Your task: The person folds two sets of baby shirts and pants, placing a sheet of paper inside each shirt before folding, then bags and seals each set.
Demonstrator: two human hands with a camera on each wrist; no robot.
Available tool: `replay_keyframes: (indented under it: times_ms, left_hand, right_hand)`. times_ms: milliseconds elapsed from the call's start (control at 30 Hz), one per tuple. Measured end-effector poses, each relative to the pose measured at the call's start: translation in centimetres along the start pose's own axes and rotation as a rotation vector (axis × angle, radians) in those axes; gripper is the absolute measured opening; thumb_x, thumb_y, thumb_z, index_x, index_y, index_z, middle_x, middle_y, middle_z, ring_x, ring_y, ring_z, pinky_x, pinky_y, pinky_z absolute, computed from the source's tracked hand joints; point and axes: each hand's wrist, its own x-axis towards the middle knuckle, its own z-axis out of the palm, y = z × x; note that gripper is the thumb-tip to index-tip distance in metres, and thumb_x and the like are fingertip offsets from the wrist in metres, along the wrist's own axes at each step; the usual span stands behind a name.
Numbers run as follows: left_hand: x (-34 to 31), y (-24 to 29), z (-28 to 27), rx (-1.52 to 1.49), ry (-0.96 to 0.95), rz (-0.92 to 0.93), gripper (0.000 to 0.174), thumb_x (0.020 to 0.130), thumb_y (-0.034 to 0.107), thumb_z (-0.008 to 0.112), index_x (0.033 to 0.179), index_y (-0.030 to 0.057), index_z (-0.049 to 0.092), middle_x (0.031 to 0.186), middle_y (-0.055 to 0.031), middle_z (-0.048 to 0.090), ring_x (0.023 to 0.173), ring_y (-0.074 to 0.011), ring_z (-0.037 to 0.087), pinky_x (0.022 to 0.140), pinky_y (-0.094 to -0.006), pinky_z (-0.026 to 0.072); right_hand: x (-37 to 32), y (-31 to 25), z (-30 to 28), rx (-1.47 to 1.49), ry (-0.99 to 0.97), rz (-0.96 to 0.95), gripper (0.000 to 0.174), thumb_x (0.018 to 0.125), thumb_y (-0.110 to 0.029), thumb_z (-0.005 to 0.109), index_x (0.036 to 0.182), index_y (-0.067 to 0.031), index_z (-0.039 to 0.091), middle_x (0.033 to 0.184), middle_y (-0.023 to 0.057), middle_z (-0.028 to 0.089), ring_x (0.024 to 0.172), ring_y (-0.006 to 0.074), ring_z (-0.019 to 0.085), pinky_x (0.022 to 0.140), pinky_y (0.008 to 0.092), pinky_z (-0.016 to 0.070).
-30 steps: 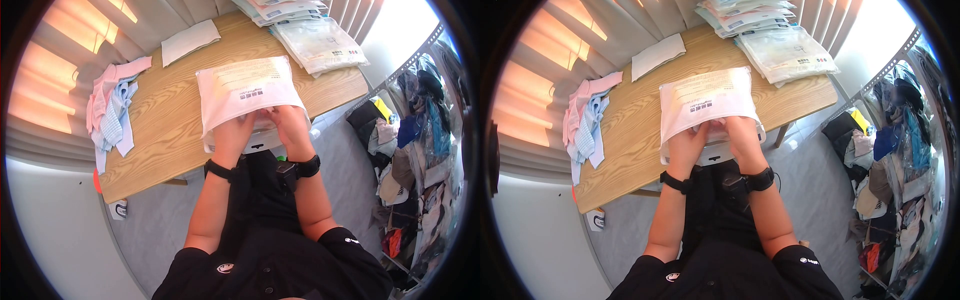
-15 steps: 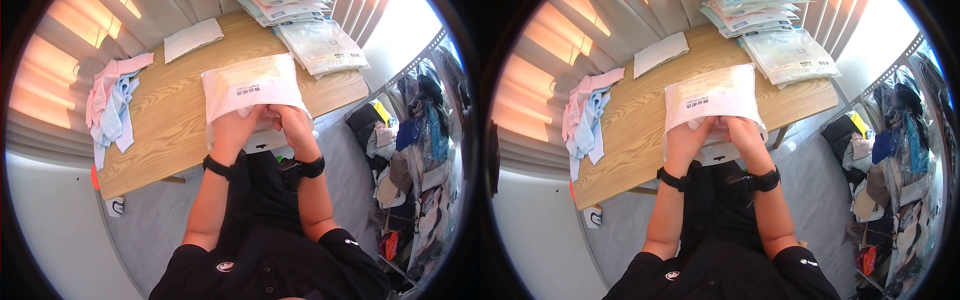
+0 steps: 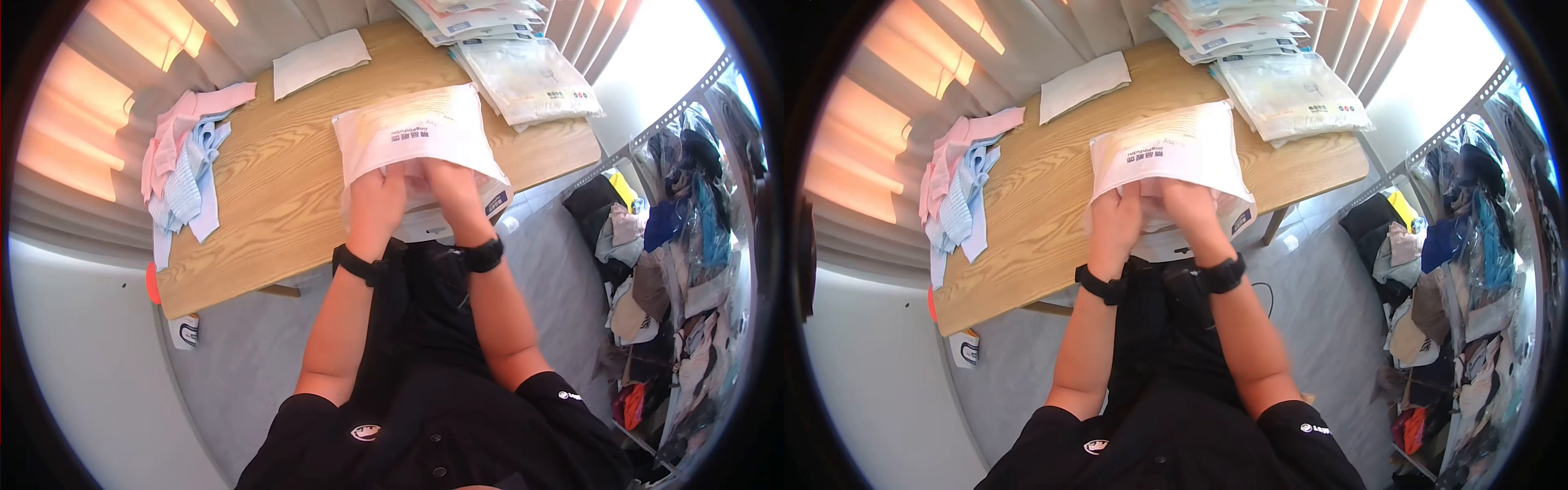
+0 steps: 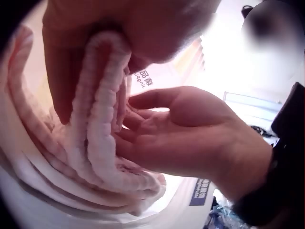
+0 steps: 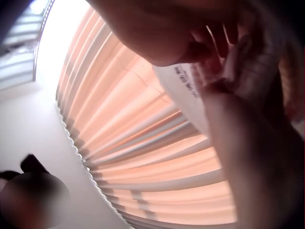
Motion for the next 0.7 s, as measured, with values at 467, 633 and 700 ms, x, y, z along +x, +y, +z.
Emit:
replay_keyframes:
  times_ms: [467,633,700]
  left_hand:
    - [-1.0,6.2,-4.4,0.621,0.054,0.455,0.027,0.081,0.001,0.065,0.107,0.0062,0.066,0.101,-0.0091,0.066,0.095,-0.0268,0.063,0.084,-0.0361,0.0506]
    - [0.3,2.3,-4.4,0.557,-0.01,0.482,0.03,0.076,-0.001,0.064,0.104,0.0078,0.069,0.097,-0.0046,0.066,0.093,-0.0258,0.062,0.077,-0.0359,0.0519]
    - [0.0,2.0,-4.3,0.526,0.005,0.512,0.03,0.075,-0.001,0.063,0.102,0.0083,0.069,0.095,-0.0036,0.066,0.092,-0.0245,0.062,0.073,-0.035,0.0527]
  right_hand:
    - [0.2,-0.1,3.0,-0.367,-0.339,-0.3,0.028,0.087,-0.018,0.06,0.106,0.0019,0.064,0.109,0.0166,0.067,0.105,0.0339,0.06,0.086,0.0408,0.047]
    - [0.3,1.5,5.0,-0.591,-0.164,-0.604,0.028,0.085,-0.019,0.061,0.108,-0.0026,0.064,0.109,0.0158,0.066,0.107,0.0354,0.059,0.089,0.0447,0.0444]
    - [-0.2,1.9,5.5,-0.629,-0.181,-0.559,0.03,0.085,-0.016,0.06,0.111,-0.0019,0.062,0.112,0.0198,0.064,0.109,0.0377,0.058,0.09,0.0465,0.0444]
